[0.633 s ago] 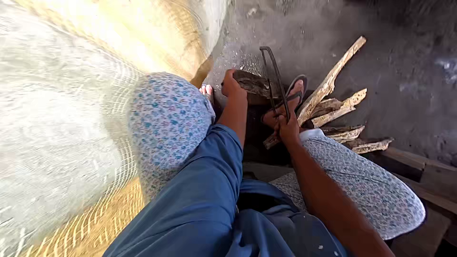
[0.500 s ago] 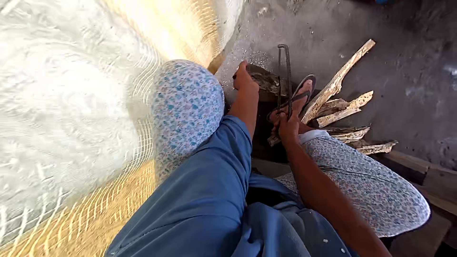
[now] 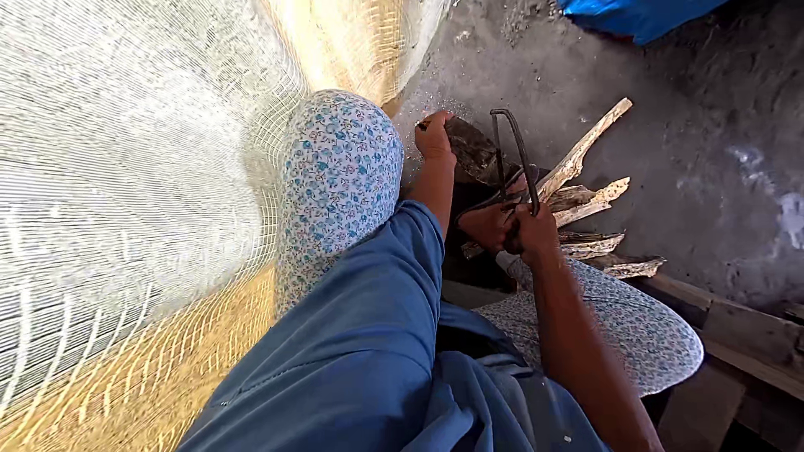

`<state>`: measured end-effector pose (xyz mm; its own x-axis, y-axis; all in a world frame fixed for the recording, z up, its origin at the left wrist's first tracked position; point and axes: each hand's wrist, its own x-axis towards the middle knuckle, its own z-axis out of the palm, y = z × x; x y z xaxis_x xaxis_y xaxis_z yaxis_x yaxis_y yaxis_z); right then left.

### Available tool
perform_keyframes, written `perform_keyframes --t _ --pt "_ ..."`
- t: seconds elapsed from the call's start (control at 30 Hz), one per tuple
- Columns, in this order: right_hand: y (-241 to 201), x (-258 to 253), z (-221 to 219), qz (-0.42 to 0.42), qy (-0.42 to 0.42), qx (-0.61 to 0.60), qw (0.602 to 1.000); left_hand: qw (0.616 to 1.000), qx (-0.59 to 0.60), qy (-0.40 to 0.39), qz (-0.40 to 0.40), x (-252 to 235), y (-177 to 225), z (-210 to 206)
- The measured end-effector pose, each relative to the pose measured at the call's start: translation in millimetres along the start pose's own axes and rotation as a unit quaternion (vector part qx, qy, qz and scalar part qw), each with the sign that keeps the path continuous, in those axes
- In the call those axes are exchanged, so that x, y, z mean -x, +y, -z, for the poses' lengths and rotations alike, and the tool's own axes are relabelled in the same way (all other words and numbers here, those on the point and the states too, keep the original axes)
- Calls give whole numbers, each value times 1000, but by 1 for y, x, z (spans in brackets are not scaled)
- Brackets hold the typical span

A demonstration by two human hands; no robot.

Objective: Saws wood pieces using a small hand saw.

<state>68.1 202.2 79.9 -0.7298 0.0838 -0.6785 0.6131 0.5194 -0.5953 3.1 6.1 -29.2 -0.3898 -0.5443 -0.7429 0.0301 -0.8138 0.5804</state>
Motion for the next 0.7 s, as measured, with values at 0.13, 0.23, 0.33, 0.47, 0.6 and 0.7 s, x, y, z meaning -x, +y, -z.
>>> perform_keyframes --t 0.13,0.23,0.33,0.47,0.6,0.7 --pt "5 7 -10 -4 0 3 1000 994 -55 91 -19 0 -2 0" --pt "5 13 -10 -3 -9 25 1000 986 -118 116 21 4 3 -2" --pt "11 31 -4 -5 -20 41 999 975 -160 137 68 3 7 0" --pt "18 63 13 -25 -30 41 998 977 -168 111 71 -4 6 13" --pt "2 65 12 -51 -24 41 998 993 -102 12 51 -22 -2 30" --pt "-11 17 -3 -27 -28 88 995 995 -90 -16 44 -23 -5 31"
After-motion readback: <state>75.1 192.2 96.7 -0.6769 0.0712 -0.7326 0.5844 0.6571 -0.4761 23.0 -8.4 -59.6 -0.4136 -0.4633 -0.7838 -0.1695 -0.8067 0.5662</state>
